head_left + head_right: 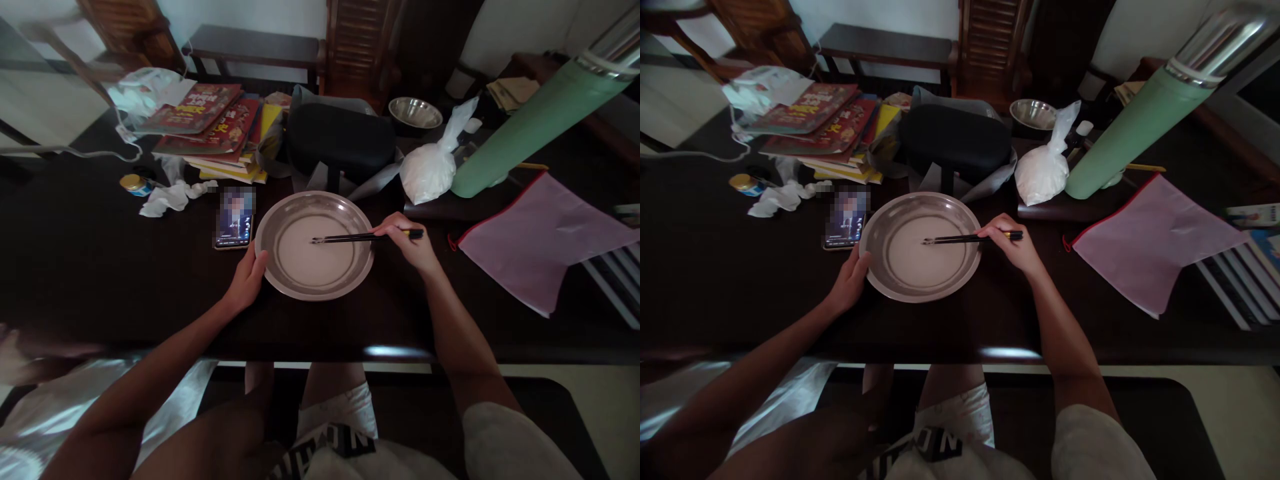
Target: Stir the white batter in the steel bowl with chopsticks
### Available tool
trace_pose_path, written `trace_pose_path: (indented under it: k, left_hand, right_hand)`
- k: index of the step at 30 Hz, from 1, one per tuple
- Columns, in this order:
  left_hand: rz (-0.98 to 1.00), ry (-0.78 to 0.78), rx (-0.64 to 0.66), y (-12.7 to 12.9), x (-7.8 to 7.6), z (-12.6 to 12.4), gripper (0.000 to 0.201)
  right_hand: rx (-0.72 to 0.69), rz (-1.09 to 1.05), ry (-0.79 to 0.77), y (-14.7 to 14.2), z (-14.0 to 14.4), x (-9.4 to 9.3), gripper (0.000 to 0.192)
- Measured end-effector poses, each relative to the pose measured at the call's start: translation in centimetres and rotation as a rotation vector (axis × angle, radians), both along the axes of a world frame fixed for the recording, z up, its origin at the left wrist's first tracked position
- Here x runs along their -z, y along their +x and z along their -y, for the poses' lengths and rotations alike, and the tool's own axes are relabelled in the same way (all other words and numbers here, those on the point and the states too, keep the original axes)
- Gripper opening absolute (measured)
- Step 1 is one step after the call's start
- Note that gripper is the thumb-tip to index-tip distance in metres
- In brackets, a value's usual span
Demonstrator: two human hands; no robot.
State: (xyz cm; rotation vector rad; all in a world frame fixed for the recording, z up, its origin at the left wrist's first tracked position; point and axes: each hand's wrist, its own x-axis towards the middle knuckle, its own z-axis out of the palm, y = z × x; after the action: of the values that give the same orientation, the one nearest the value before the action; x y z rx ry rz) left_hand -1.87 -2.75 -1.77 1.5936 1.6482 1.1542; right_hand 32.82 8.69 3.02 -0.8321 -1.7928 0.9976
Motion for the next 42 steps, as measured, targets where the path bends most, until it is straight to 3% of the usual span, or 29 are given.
trace_pose_path:
  k: [3, 8, 13, 18, 23, 28, 33, 38, 42]
  left_hand:
    - [0.002, 0.004, 0.002, 0.05, -0.04, -0.01, 0.079]
    - [-0.009, -0.007, -0.004, 0.06, -0.11, -0.01, 0.081]
    - [-0.022, 0.005, 0.007, 0.06, -0.15, -0.01, 0.079]
    - [-0.019, -0.005, -0.004, 0.03, 0.02, -0.04, 0.078]
    - [-0.001, -0.005, -0.010, 0.10, 0.05, -0.04, 0.082]
    - [-0.013, -0.009, -0.007, 0.08, -0.05, 0.02, 0.078]
    - [-0.028, -0.004, 0.002, 0.03, -0.02, 0.00, 0.079]
    - [-0.005, -0.011, -0.016, 0.06, 0.06, 0.01, 0.081]
    - [-0.011, -0.011, -0.014, 0.06, 0.11, 0.02, 0.081]
  right_hand:
    - [0.060, -0.057, -0.037, 0.21, 0.02, 0.01, 0.036]
    - [-0.069, -0.004, -0.019, -0.07, 0.10, 0.10, 0.031]
    - [0.034, -0.058, -0.024, 0.14, 0.00, 0.06, 0.032]
    - [-0.064, 0.006, -0.008, -0.14, 0.09, -0.03, 0.032]
    - [0.026, -0.089, -0.006, -0.07, 0.12, -0.16, 0.034]
    - [-0.054, -0.007, -0.052, -0.30, 0.32, -0.21, 0.036]
    - [0.050, -0.034, -0.051, 0.20, 0.21, -0.30, 0.036]
    - [-0.080, 0.016, -0.081, -0.03, 0.26, -0.26, 0.034]
    - [0.018, 0.021, -0.041, 0.11, 0.23, -0.43, 0.036]
